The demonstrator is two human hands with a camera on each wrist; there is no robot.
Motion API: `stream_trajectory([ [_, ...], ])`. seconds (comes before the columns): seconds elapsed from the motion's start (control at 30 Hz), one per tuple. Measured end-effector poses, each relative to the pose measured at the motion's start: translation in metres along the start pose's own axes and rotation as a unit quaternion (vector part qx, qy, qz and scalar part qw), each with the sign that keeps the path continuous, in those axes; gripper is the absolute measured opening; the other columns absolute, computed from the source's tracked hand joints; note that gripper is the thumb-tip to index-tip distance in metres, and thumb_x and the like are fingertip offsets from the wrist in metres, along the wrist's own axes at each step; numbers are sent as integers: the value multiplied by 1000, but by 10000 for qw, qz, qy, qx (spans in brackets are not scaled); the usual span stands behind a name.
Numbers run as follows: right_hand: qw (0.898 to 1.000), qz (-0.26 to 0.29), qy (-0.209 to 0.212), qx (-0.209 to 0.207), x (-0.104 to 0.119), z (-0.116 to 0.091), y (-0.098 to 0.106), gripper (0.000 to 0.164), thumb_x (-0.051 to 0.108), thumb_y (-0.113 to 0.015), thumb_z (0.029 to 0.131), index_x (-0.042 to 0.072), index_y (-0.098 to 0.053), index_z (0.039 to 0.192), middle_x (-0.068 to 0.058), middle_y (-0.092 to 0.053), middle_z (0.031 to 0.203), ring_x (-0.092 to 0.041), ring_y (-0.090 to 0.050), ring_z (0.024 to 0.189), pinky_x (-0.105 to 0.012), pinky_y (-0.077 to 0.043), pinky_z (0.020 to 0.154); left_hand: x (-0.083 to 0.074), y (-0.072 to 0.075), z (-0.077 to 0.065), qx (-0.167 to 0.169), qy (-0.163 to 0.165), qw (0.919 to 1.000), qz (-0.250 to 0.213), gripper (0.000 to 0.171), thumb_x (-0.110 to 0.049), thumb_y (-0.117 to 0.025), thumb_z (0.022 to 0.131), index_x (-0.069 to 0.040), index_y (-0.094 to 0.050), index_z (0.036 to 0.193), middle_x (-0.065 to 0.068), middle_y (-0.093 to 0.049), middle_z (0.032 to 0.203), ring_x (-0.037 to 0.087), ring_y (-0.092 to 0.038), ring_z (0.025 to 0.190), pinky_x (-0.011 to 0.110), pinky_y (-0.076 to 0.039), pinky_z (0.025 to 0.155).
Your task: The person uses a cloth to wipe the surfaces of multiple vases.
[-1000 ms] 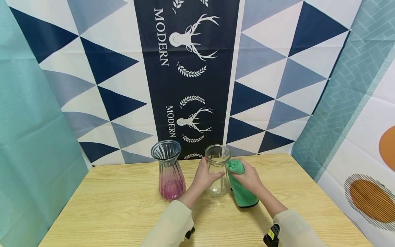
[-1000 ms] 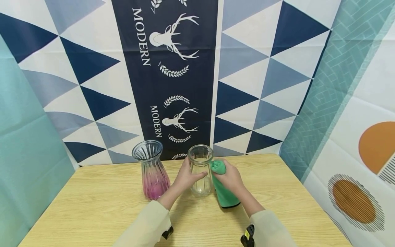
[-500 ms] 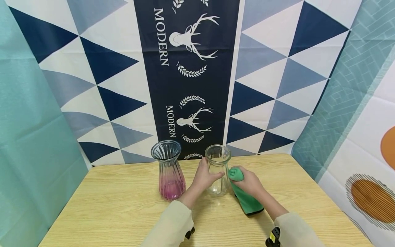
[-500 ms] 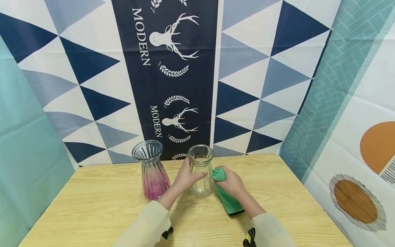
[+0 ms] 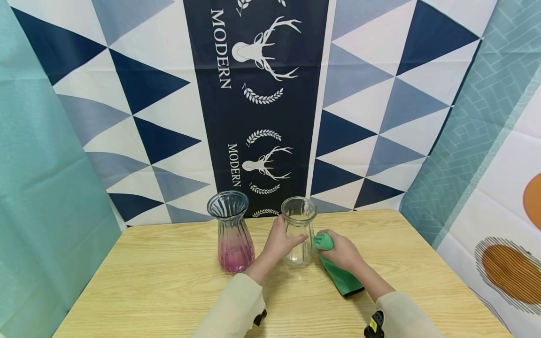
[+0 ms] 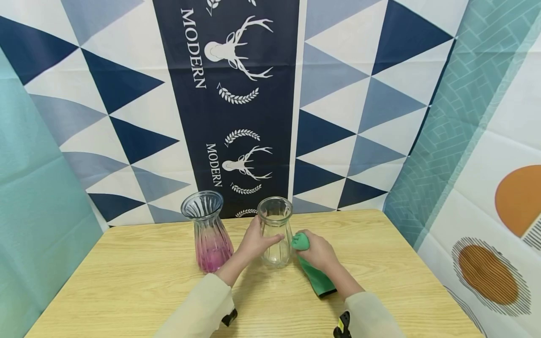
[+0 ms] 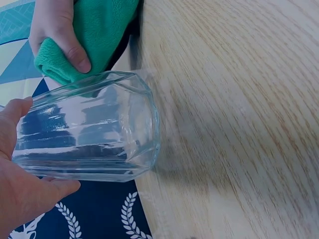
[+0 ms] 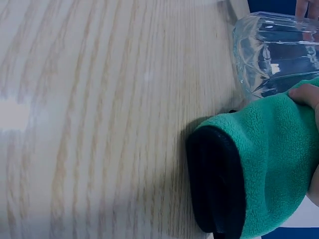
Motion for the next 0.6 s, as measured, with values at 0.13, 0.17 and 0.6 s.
stream_trajectory([
  [0.13,9993,305,-50,-230,-1,2,2,47,16,-70,82,6,-55,124,-15,-65,109,-31,-63,95,-44,-52,75,0,0,0,6,-73,10000,61,74,-24,-77,73,1,-42,132,20,-50,130,32,-48,124,45,-39,107],
  [0.17,9989,376,-49,-290,0,2,2,46,17,-70,82,7,-55,125,-15,-65,109,-32,-63,96,-45,-52,75,0,0,0,7,-84,9999,78,72,-24,-77,73,1,-43,132,19,-51,129,32,-49,123,45,-40,106],
  [0.6,9922,883,63,-877,17,11,19,51,20,-70,83,7,-52,129,-19,-62,117,-36,-60,104,-49,-52,82,-2,-1,1,72,-33,9999,106,69,-25,-75,74,-4,-45,133,18,-53,127,31,-51,120,44,-43,104],
])
Point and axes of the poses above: each hand's wrist, its own z-axis towards the middle knuckle, its own y-axis out of the back of the hand, x = y × z, the point moved 2 cm from there along z, towards the middle knuckle
